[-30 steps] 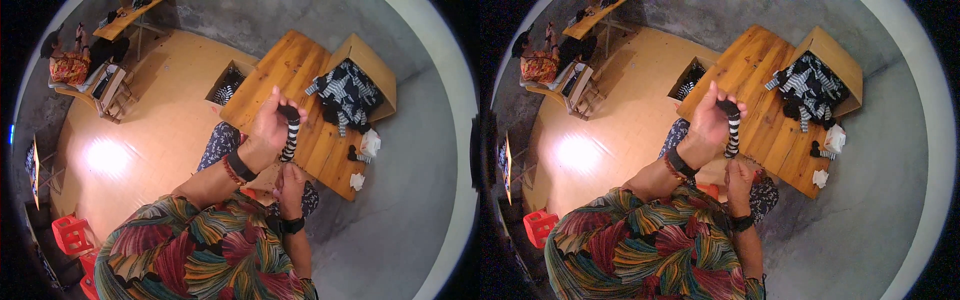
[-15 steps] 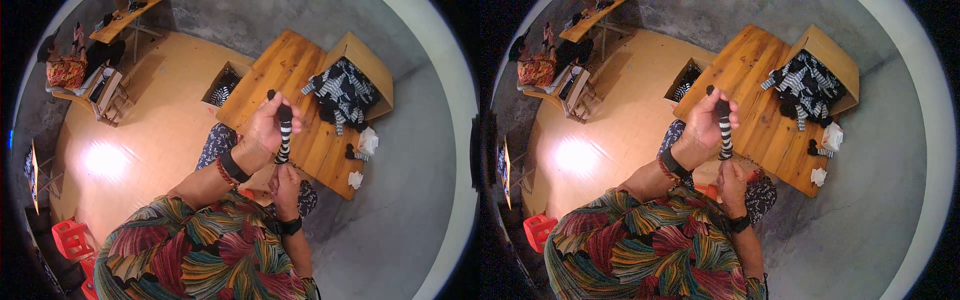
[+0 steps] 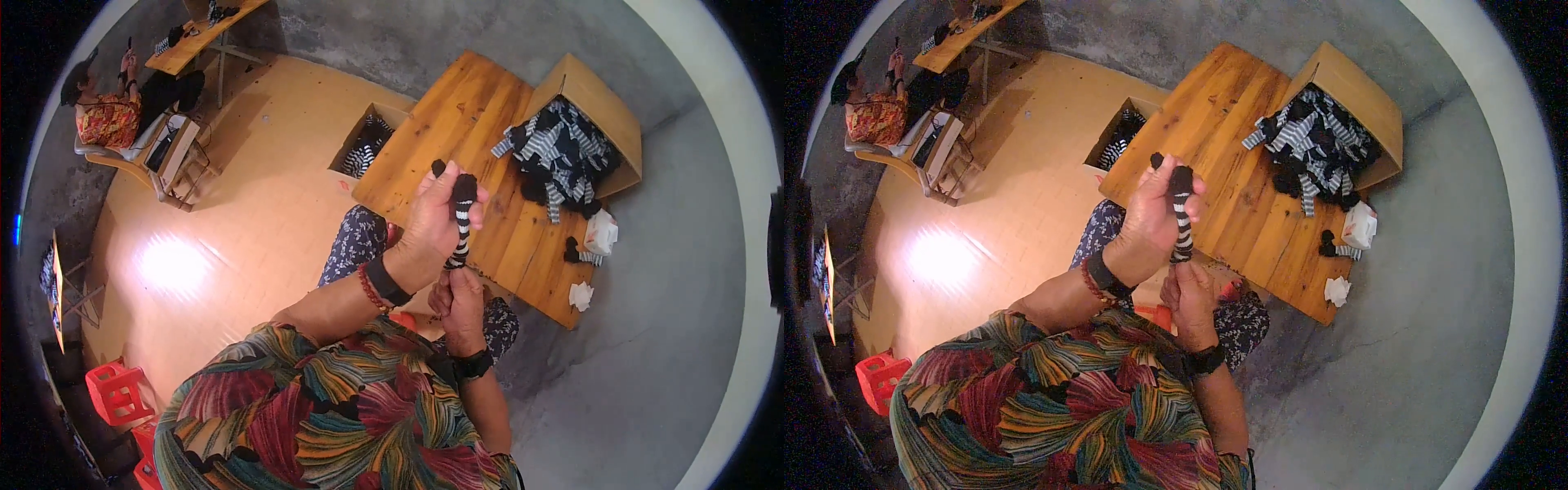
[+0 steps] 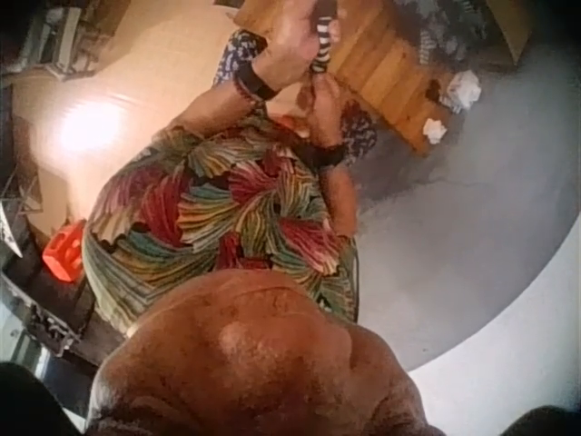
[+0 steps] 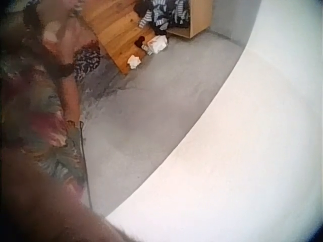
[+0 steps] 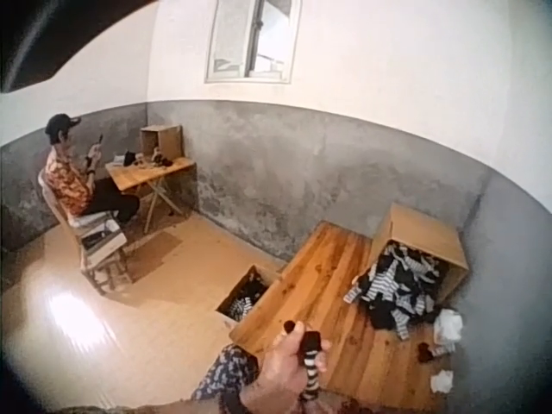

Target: Turning small striped fabric tubes right-side out using a wooden stick in a textile workshop.

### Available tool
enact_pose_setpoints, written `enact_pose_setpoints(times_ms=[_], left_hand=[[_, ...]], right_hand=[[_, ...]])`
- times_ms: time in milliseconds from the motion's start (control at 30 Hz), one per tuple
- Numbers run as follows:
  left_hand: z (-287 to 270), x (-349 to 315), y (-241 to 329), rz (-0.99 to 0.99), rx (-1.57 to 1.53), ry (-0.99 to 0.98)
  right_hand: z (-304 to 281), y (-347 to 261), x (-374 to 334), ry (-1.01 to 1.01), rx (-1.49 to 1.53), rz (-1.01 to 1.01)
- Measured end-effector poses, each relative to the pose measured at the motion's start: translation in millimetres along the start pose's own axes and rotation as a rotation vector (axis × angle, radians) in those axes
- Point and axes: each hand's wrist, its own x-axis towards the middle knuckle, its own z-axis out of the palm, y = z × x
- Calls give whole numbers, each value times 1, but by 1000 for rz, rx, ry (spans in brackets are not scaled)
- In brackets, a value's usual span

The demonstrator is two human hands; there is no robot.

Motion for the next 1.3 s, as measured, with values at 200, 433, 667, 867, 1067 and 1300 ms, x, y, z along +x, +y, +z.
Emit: enact_pose_setpoints(times_ms=[200,433,667,867,1067,1300], left_hand=[[10,-8,20,-59,-203,-272],[10,-5,25,-28,-88,-348],[27,-11,52,11,204,-384],[24,-16,60,-37,426,-461],[16,-17,30,26,172,-347],[9,-22,14,-114,35,-112]], right_hand=[[15,-19,-7,-124,-108,33],[27,-21,-10,-226,14,56],[26,-34,-8,-13,-369,-65],[21,-37,-12,3,-509,-164],[39,-35,-17,4,-291,25],[32,-23,-9,-200,-2,40]])
